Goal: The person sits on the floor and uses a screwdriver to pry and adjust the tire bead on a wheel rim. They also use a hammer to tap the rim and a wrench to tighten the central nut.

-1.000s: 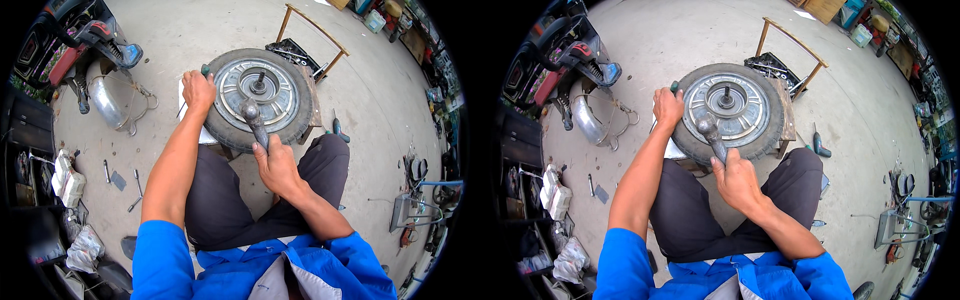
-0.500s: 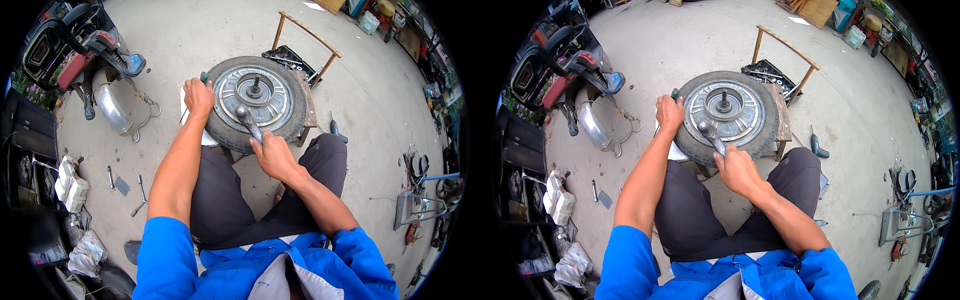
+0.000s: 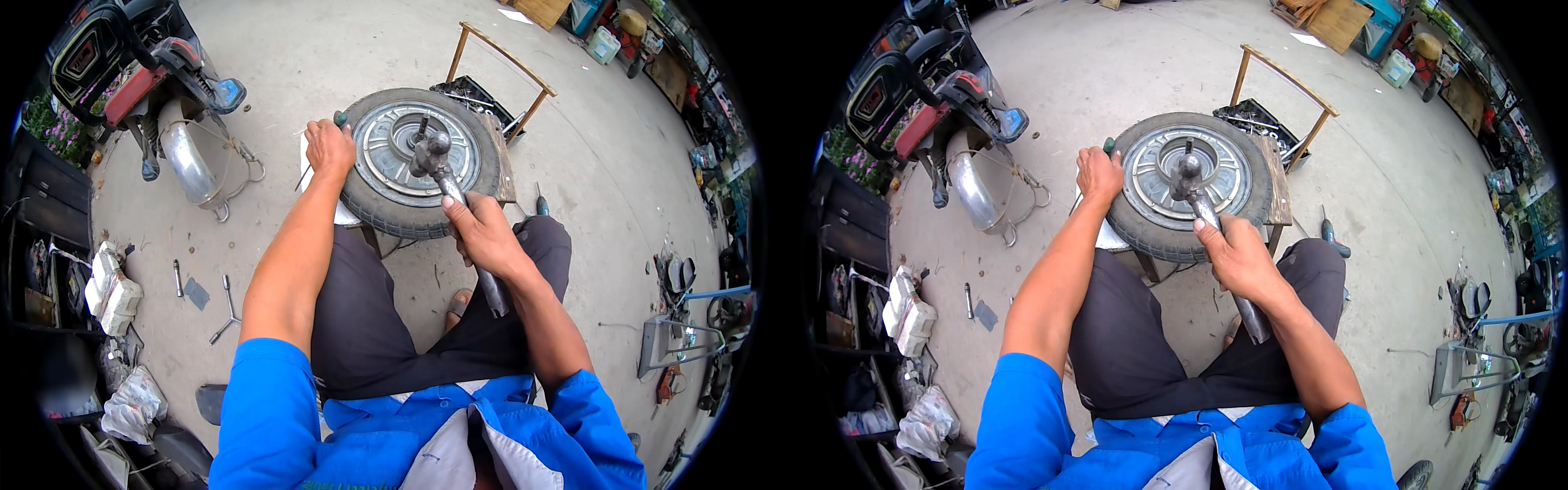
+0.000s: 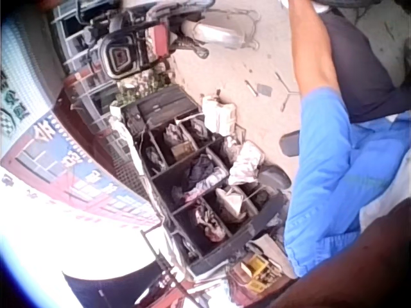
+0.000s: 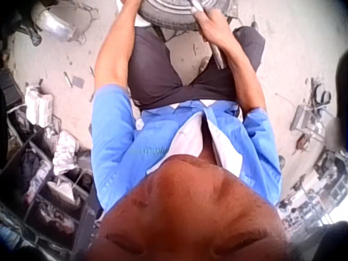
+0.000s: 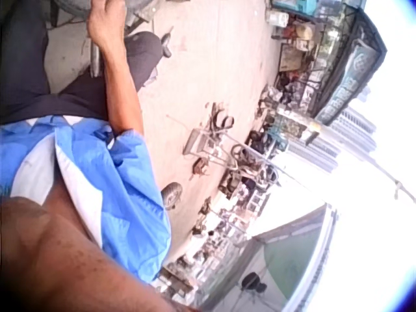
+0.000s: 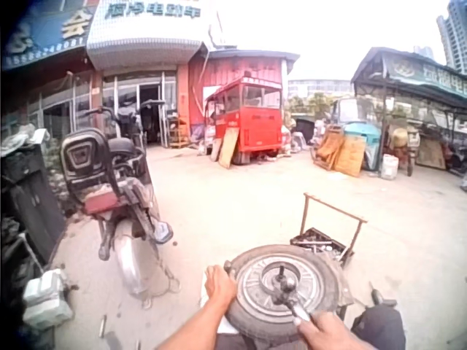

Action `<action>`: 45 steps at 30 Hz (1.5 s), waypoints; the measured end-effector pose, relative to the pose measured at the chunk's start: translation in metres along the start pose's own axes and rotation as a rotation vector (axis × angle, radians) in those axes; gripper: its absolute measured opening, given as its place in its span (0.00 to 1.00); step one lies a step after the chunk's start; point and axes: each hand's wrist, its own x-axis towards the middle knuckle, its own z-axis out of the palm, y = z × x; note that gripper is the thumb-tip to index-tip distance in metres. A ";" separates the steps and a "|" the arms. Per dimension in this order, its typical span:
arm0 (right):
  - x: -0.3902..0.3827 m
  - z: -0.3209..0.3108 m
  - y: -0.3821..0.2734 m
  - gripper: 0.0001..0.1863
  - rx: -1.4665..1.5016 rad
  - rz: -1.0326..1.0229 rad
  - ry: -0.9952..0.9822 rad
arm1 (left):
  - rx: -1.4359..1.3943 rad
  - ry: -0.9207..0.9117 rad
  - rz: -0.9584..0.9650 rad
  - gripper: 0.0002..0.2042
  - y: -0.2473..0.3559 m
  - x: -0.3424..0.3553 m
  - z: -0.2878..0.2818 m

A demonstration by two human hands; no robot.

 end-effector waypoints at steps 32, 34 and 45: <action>-0.318 0.013 0.383 0.16 -0.727 0.584 0.213 | -1.006 -0.123 0.332 0.23 0.081 -0.062 -0.099; -0.317 0.019 0.381 0.16 -0.694 0.634 0.176 | -1.069 -0.201 0.357 0.26 0.109 -0.076 -0.101; -0.328 0.044 0.420 0.17 -0.455 0.788 0.181 | -1.299 -0.422 0.235 0.22 0.133 -0.067 -0.096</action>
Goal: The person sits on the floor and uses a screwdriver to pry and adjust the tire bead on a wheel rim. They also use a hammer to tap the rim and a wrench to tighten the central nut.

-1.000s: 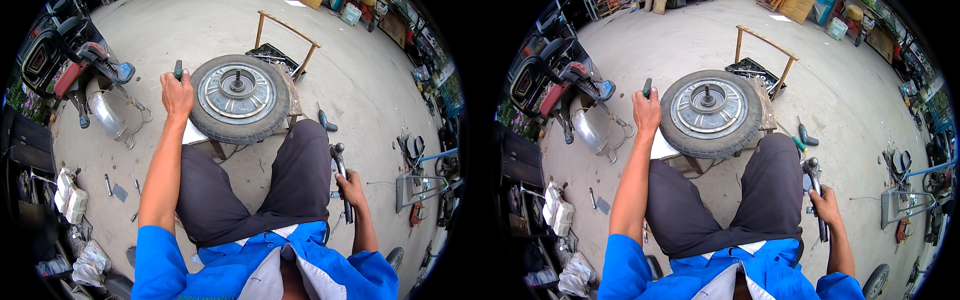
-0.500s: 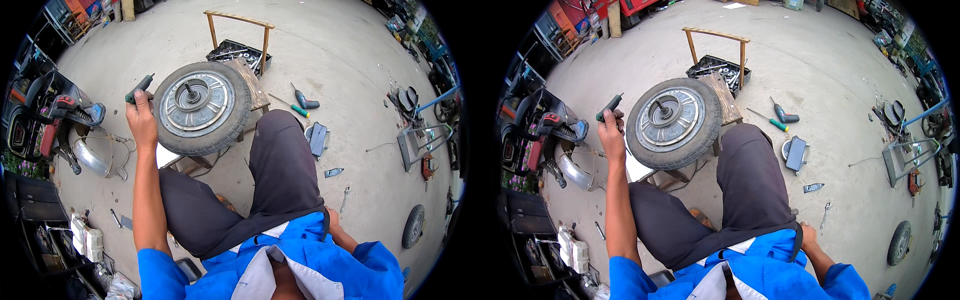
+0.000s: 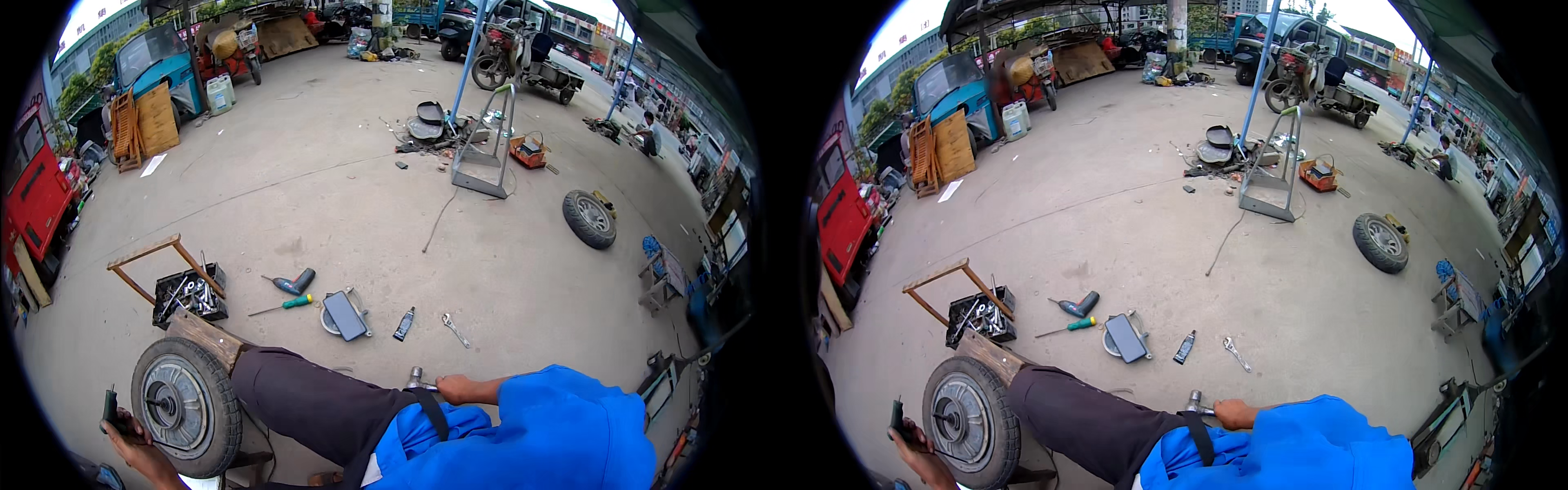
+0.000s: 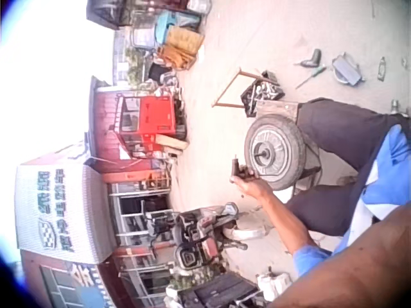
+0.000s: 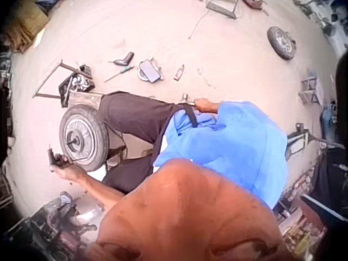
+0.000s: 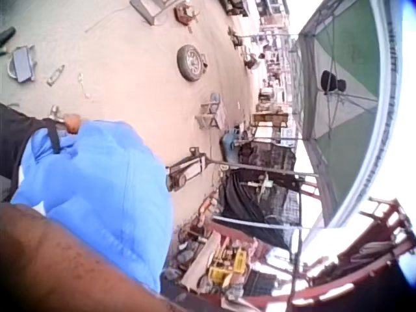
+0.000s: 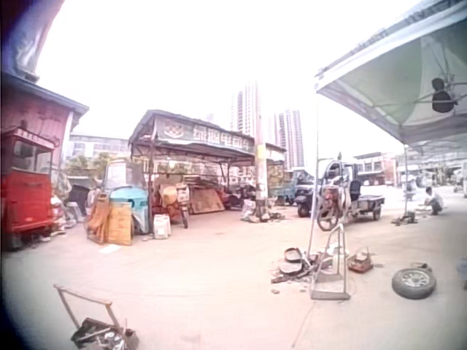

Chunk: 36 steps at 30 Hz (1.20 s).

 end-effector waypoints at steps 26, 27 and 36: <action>0.093 -0.284 -0.208 0.21 0.662 -0.364 0.874 | -0.181 -0.204 0.016 0.32 0.015 0.019 0.056; 0.101 -0.295 -0.227 0.20 0.644 -0.434 0.964 | -0.191 -0.202 0.012 0.32 0.009 0.017 0.058; 0.085 -0.324 -0.434 0.16 0.987 -0.968 0.902 | -0.151 -0.053 0.007 0.34 -0.014 0.005 0.054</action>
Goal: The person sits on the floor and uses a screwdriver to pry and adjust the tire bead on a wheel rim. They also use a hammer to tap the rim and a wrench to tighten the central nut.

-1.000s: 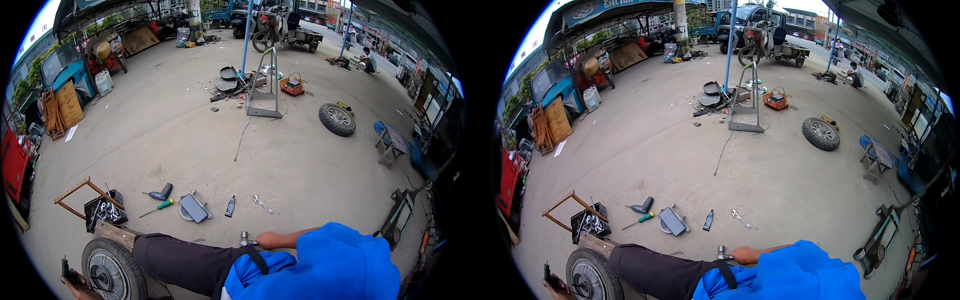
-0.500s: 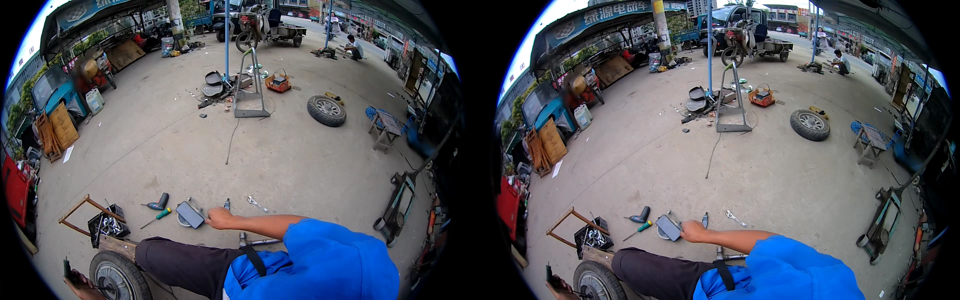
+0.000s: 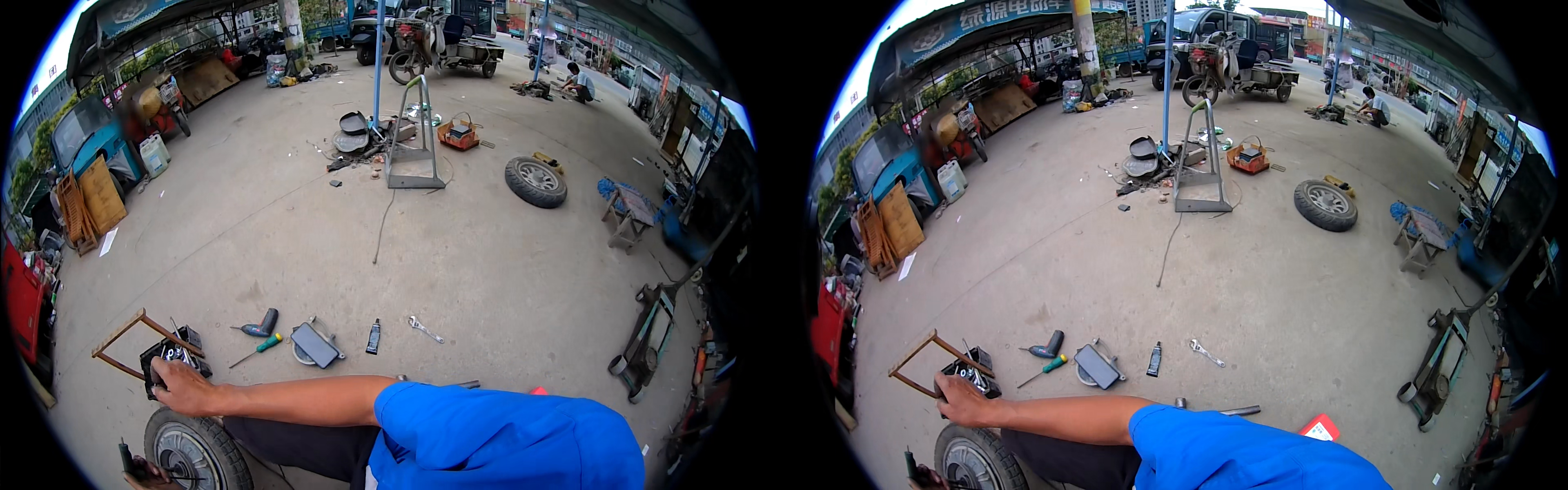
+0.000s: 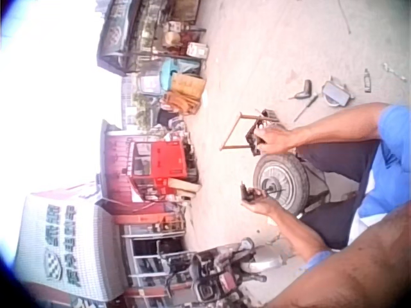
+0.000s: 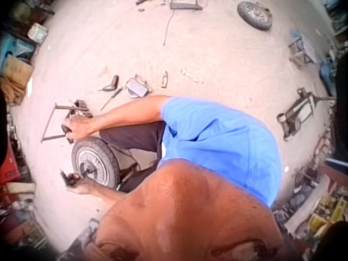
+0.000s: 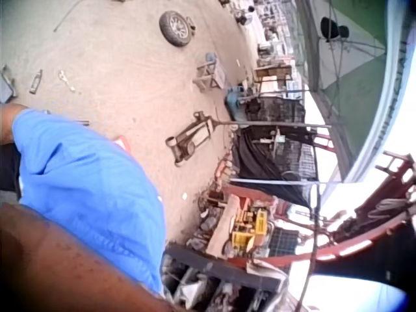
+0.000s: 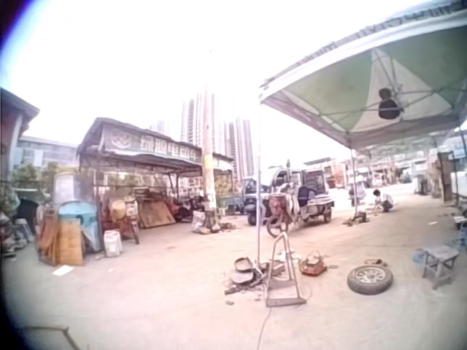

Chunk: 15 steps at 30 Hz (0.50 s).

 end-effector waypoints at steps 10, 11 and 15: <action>-0.021 0.068 -0.008 0.21 0.640 0.221 -0.338 | 0.063 -0.016 -0.004 0.36 -0.002 -0.017 0.001; -0.023 0.072 -0.004 0.23 0.746 0.266 -0.384 | 0.057 -0.026 -0.012 0.36 -0.003 -0.017 -0.001; -0.025 0.078 0.000 0.22 0.778 0.290 -0.444 | 0.103 -0.025 0.014 0.36 -0.001 -0.019 0.002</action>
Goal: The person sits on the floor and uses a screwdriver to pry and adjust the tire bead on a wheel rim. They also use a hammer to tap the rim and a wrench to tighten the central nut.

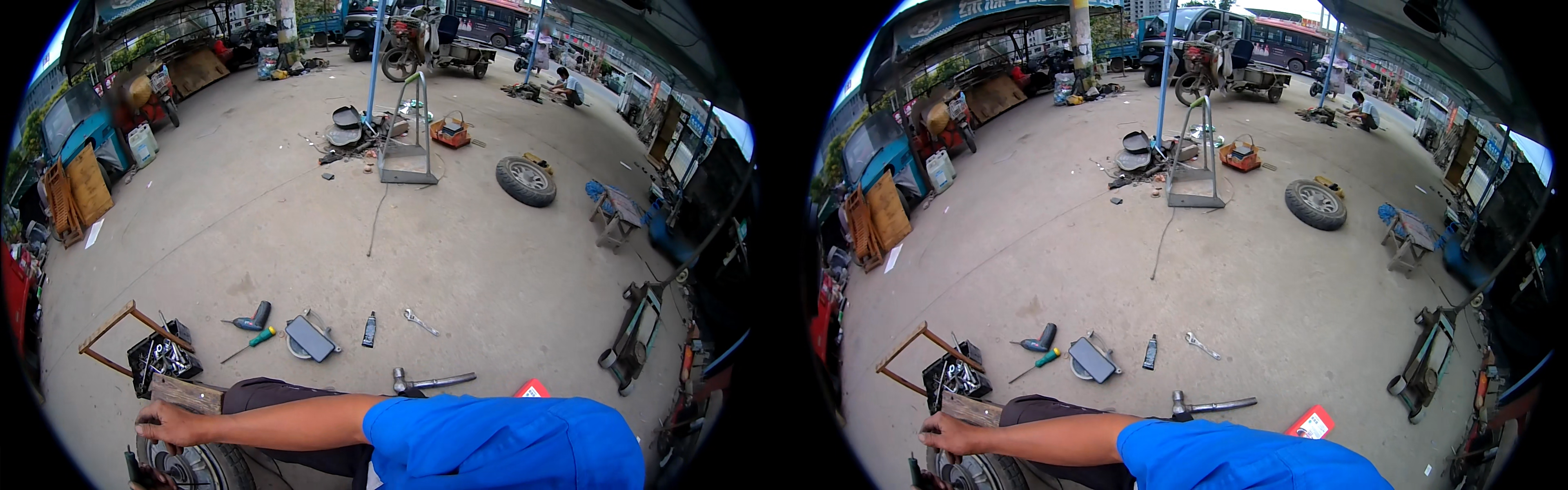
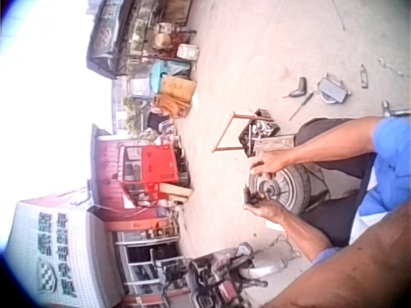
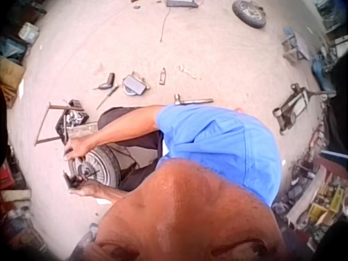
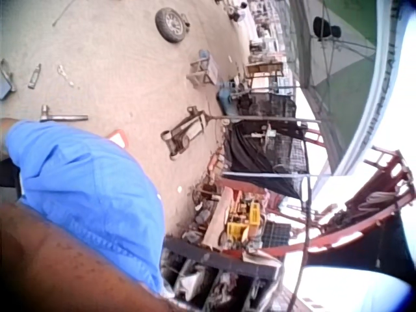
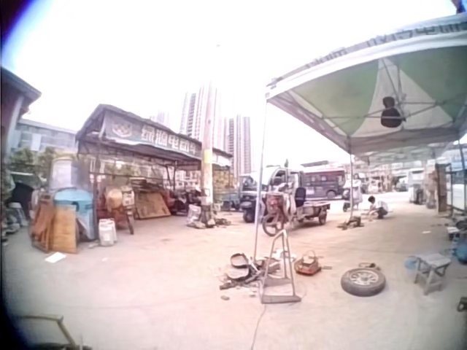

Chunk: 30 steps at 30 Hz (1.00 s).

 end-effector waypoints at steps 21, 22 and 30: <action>0.012 -0.071 -0.015 0.16 0.076 0.080 0.466 | 0.037 0.054 0.044 0.39 -0.022 0.015 -0.009; 0.012 -0.074 -0.015 0.16 0.083 0.093 0.477 | 0.030 0.073 0.029 0.39 -0.021 0.015 -0.008; 0.009 -0.081 -0.022 0.15 0.102 0.142 0.531 | -0.043 0.052 0.022 0.40 -0.021 0.021 -0.020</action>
